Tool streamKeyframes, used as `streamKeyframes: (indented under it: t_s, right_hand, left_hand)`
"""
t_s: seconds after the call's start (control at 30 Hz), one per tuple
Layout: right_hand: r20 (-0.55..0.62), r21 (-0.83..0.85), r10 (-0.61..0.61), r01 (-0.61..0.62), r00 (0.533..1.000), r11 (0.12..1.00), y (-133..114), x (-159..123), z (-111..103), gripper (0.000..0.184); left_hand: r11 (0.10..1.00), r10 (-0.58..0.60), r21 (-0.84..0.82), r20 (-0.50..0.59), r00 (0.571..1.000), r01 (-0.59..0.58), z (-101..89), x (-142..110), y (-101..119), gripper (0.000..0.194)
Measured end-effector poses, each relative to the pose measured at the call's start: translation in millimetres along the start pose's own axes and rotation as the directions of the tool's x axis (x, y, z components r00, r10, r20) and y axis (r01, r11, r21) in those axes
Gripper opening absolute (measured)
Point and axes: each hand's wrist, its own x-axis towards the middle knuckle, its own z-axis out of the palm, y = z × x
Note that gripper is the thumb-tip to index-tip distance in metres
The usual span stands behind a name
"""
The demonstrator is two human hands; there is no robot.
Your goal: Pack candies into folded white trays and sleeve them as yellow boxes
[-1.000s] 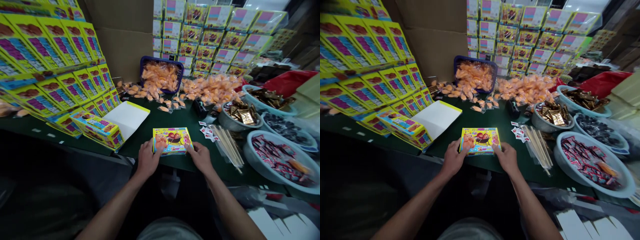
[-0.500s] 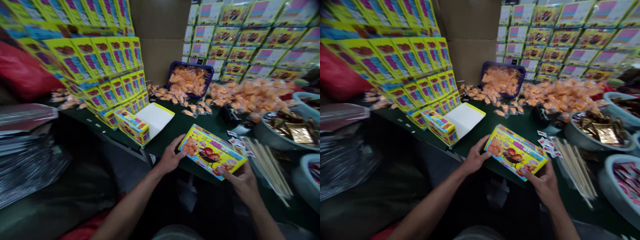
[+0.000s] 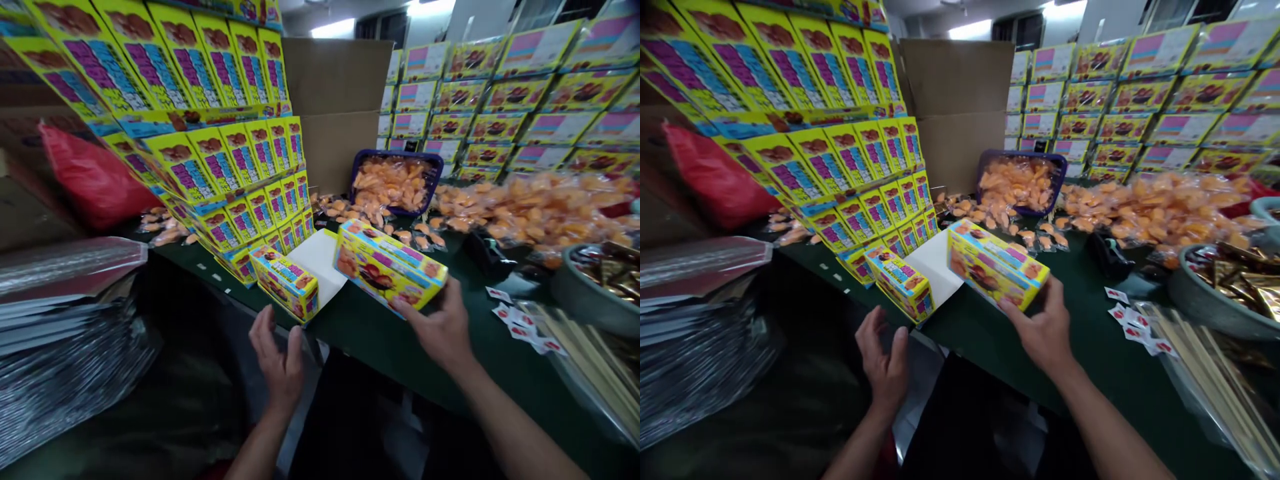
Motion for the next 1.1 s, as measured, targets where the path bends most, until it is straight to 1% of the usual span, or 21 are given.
streamKeyframes:
  t_s: [0.1, 0.17, 0.23, 0.27, 0.3, 0.33, 0.37, 0.4, 0.43, 0.47, 0.5, 0.53, 0.57, 0.6, 0.67, 0.8, 0.9, 0.97, 1.03, 1.07, 1.1]
  right_hand:
    - [0.117, -0.006, -0.055, 0.056, 0.992, 0.998, -26.0, 28.4, 65.0, 0.083]
    - [0.178, -0.029, -0.085, 0.092, 0.98, 0.995, -31.9, 37.0, 104.5, 0.083]
    - [0.261, -0.06, -0.113, 0.133, 0.959, 0.989, -29.9, 37.2, 133.7, 0.08]
    - [0.347, -0.058, -0.131, 0.16, 0.929, 0.985, -27.1, 35.1, 143.2, 0.077]
    - [0.46, -0.032, -0.151, 0.187, 0.875, 0.982, -23.8, 32.4, 149.1, 0.075]
    - [0.58, 0.018, -0.173, 0.2, 0.796, 0.98, -20.4, 29.8, 151.6, 0.073]
    - [0.685, 0.081, -0.193, 0.19, 0.702, 0.978, -17.4, 27.9, 151.4, 0.073]
    - [0.762, 0.146, -0.21, 0.154, 0.613, 0.977, -15.1, 27.0, 149.3, 0.074]
    - [0.809, 0.204, -0.222, 0.095, 0.544, 0.974, -13.6, 27.2, 146.2, 0.075]
    - [0.835, 0.253, -0.227, 0.018, 0.501, 0.967, -13.2, 28.2, 142.8, 0.077]
    - [0.851, 0.29, -0.225, -0.066, 0.475, 0.955, -13.7, 29.5, 140.1, 0.077]
    - [0.862, 0.312, -0.216, -0.145, 0.458, 0.939, -15.0, 30.6, 138.3, 0.076]
    - [0.867, 0.324, -0.202, -0.208, 0.455, 0.923, -17.0, 30.8, 137.7, 0.076]
    - [0.865, 0.329, -0.184, -0.249, 0.467, 0.911, -19.4, 29.9, 138.3, 0.077]
    - [0.844, 0.321, -0.148, -0.266, 0.515, 0.909, -23.8, 24.6, 142.2, 0.079]
    - [0.783, 0.288, -0.098, -0.218, 0.614, 0.932, -26.9, 8.1, 151.8, 0.079]
    - [0.712, 0.284, -0.093, -0.164, 0.696, 0.944, -21.0, -2.3, 147.9, 0.078]
    - [0.609, 0.278, -0.082, -0.116, 0.789, 0.954, -10.6, -8.3, 134.5, 0.084]
    - [0.449, 0.227, -0.012, -0.101, 0.894, 0.969, 6.8, -13.7, 112.1, 0.089]
    - [0.358, 0.166, 0.046, -0.112, 0.933, 0.98, 17.8, -16.1, 98.6, 0.087]
    - [0.305, 0.067, 0.124, -0.152, 0.944, 0.986, 29.8, -18.3, 84.6, 0.082]
  left_hand:
    - [0.991, -0.132, -0.016, -0.017, 0.991, 0.131, 12.3, 17.3, -20.5, 0.067]
    - [0.977, -0.21, -0.044, -0.011, 0.978, 0.209, 21.6, 23.7, -29.9, 0.069]
    - [0.962, -0.266, -0.068, 0.012, 0.964, 0.266, 29.3, 26.9, -35.4, 0.071]
    - [0.955, -0.284, -0.077, 0.032, 0.958, 0.285, 32.2, 27.6, -36.9, 0.072]
    - [0.95, -0.296, -0.086, 0.053, 0.954, 0.3, 34.3, 27.9, -37.7, 0.072]
    - [0.946, -0.305, -0.095, 0.071, 0.95, 0.311, 35.9, 27.8, -37.8, 0.072]
    - [0.941, -0.313, -0.106, 0.086, 0.946, 0.321, 36.8, 27.4, -37.5, 0.071]
    - [0.937, -0.32, -0.115, 0.098, 0.942, 0.331, 37.4, 26.8, -36.9, 0.069]
    - [0.932, -0.33, -0.121, 0.104, 0.938, 0.342, 37.7, 26.1, -36.1, 0.069]
    - [0.928, -0.34, -0.123, 0.109, 0.934, 0.352, 38.0, 25.3, -35.1, 0.069]
    - [0.925, -0.348, -0.121, 0.115, 0.931, 0.361, 38.3, 24.4, -34.1, 0.069]
    - [0.923, -0.352, -0.118, 0.122, 0.928, 0.366, 38.9, 23.6, -33.1, 0.07]
    - [0.923, -0.353, -0.117, 0.127, 0.927, 0.368, 39.6, 22.8, -32.0, 0.071]
    - [0.922, -0.354, -0.12, 0.131, 0.926, 0.369, 40.6, 22.1, -30.9, 0.072]
    - [0.918, -0.355, -0.134, 0.14, 0.925, 0.372, 42.5, 21.4, -29.0, 0.073]
    - [0.911, -0.355, -0.159, 0.169, 0.92, 0.381, 41.4, 23.3, -27.7, 0.073]
    - [0.897, -0.375, -0.187, 0.157, 0.914, 0.4, 31.5, 23.3, -31.0, 0.073]
    - [0.875, -0.414, -0.218, 0.129, 0.901, 0.433, 20.4, 16.5, -35.4, 0.072]
    - [0.855, -0.456, -0.232, 0.089, 0.886, 0.464, 7.3, 0.2, -40.8, 0.07]
    - [0.849, -0.475, -0.223, 0.072, 0.877, 0.478, 0.8, -11.8, -43.6, 0.07]
    - [0.844, -0.498, -0.202, 0.05, 0.866, 0.497, -5.4, -26.0, -46.2, 0.069]
